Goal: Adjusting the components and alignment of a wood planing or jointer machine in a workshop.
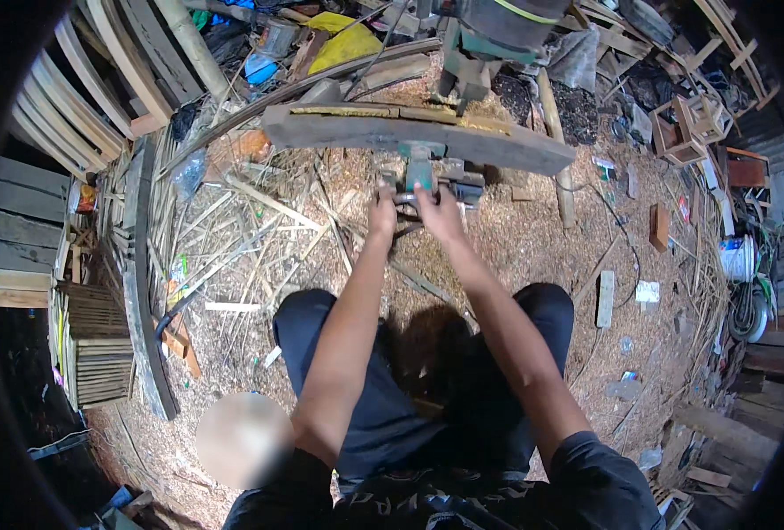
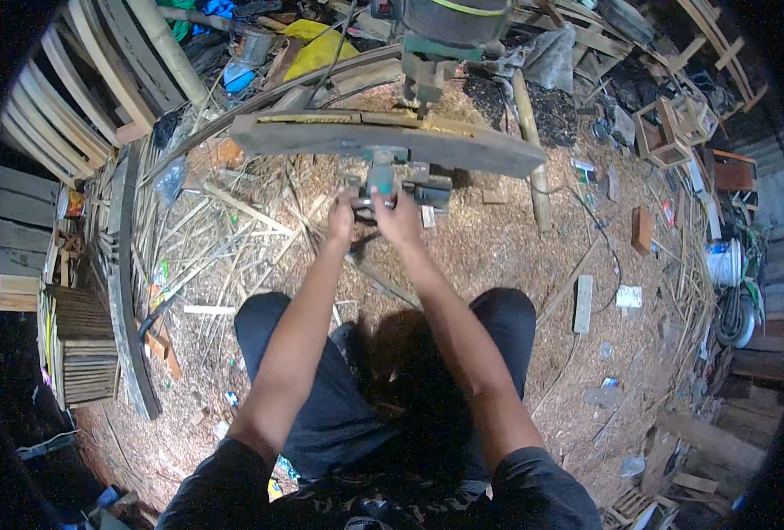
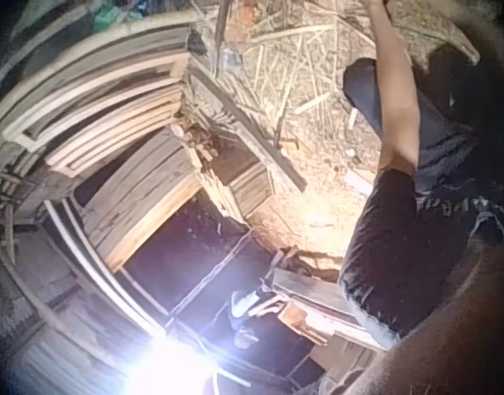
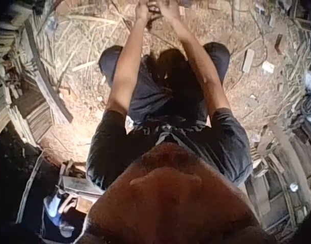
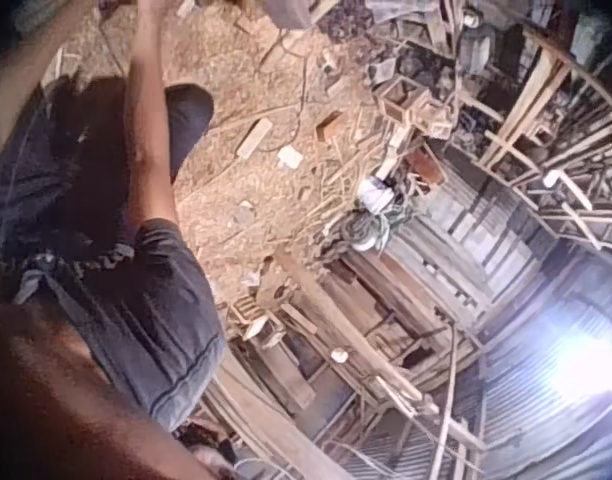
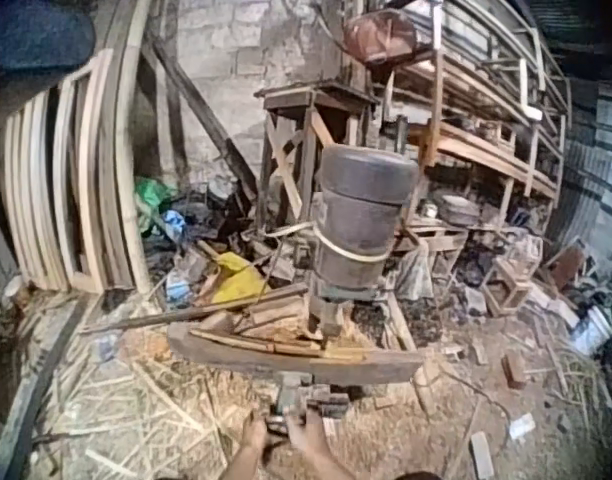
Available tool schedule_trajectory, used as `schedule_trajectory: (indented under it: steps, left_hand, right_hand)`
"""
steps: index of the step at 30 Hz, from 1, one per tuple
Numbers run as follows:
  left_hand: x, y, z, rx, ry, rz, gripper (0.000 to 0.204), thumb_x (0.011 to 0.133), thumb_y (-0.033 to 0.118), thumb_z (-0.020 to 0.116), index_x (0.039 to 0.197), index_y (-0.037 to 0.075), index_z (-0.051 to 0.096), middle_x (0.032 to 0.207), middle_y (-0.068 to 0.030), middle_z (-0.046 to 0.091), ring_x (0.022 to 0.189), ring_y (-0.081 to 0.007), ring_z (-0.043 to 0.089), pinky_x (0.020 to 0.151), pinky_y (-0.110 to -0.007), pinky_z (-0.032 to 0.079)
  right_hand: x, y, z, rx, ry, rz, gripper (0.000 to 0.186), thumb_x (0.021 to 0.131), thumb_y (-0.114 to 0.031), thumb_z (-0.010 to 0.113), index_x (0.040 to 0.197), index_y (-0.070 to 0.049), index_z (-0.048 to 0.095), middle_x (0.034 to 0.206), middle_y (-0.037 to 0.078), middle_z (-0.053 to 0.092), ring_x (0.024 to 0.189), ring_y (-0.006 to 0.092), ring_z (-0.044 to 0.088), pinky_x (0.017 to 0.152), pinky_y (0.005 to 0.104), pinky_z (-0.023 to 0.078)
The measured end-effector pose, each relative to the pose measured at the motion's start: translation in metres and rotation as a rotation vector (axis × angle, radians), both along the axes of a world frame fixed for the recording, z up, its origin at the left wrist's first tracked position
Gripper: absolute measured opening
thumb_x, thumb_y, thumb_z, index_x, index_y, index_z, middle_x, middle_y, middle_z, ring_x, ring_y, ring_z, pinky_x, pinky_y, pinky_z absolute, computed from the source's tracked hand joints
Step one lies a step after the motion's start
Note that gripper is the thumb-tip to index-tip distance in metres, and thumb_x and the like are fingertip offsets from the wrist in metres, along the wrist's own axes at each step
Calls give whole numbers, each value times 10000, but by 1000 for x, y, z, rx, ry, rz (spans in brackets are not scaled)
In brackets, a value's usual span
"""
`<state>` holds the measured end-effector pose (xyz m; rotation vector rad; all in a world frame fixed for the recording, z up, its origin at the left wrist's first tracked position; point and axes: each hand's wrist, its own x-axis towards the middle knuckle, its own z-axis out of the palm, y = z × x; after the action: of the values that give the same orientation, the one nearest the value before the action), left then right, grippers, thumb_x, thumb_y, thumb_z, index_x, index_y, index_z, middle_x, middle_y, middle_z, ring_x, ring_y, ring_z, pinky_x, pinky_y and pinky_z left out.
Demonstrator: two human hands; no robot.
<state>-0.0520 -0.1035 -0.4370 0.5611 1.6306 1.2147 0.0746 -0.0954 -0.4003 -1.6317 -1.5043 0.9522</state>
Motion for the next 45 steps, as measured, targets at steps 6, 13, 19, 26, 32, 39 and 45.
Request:
schedule_trajectory:
  steps: [6,13,19,26,32,39,45]
  left_hand:
    - [-71,-14,-187,-321,471,-410,615,933,527,445,1044,-44,643,982,-279,660,947,-433,629,813,-474,486]
    - [-56,-21,-211,-195,755,-644,381,976,331,406,1170,62,593,1168,-165,636,1046,-313,625,855,-412,520]
    - [-79,-11,-215,-510,949,-1055,445,969,369,379,1334,146,503,1282,-171,582,1197,-299,553,976,-400,461]
    - [-45,-11,-116,-377,863,-830,346,862,298,529,1127,118,659,1108,-167,665,1009,-342,647,871,-429,520]
    - [-40,-43,-29,-281,883,-488,348,891,281,491,983,-16,649,934,-313,635,892,-458,629,830,-516,490]
    - [52,-61,30,-118,702,-385,381,970,308,360,1113,-13,507,995,-356,605,944,-543,563,903,-579,409]
    - [83,-59,30,-92,709,-324,462,969,294,405,1099,-147,452,975,-380,600,963,-512,586,882,-540,453]
  right_hand:
    - [-37,-2,-23,260,11,-232,284,851,-252,588,792,25,592,669,127,608,631,209,563,627,378,457]
    - [-36,0,-14,97,242,-206,280,821,-232,637,715,18,570,637,158,588,593,256,578,604,404,441]
    - [-46,-4,3,71,256,-185,283,821,-225,634,698,26,589,617,160,592,578,254,577,588,406,444]
    - [-21,0,-29,266,119,-265,293,892,-198,572,693,16,577,589,29,554,570,108,482,542,322,413]
    - [-9,-3,-12,17,220,-231,314,852,-272,591,818,33,658,688,173,647,628,282,620,644,412,478]
    - [51,-2,-31,-22,378,-135,299,919,-289,572,929,-1,654,730,69,639,681,167,593,643,334,468]
    - [68,-13,-18,55,226,92,384,972,-342,505,1002,20,628,817,161,642,767,250,591,743,357,466]
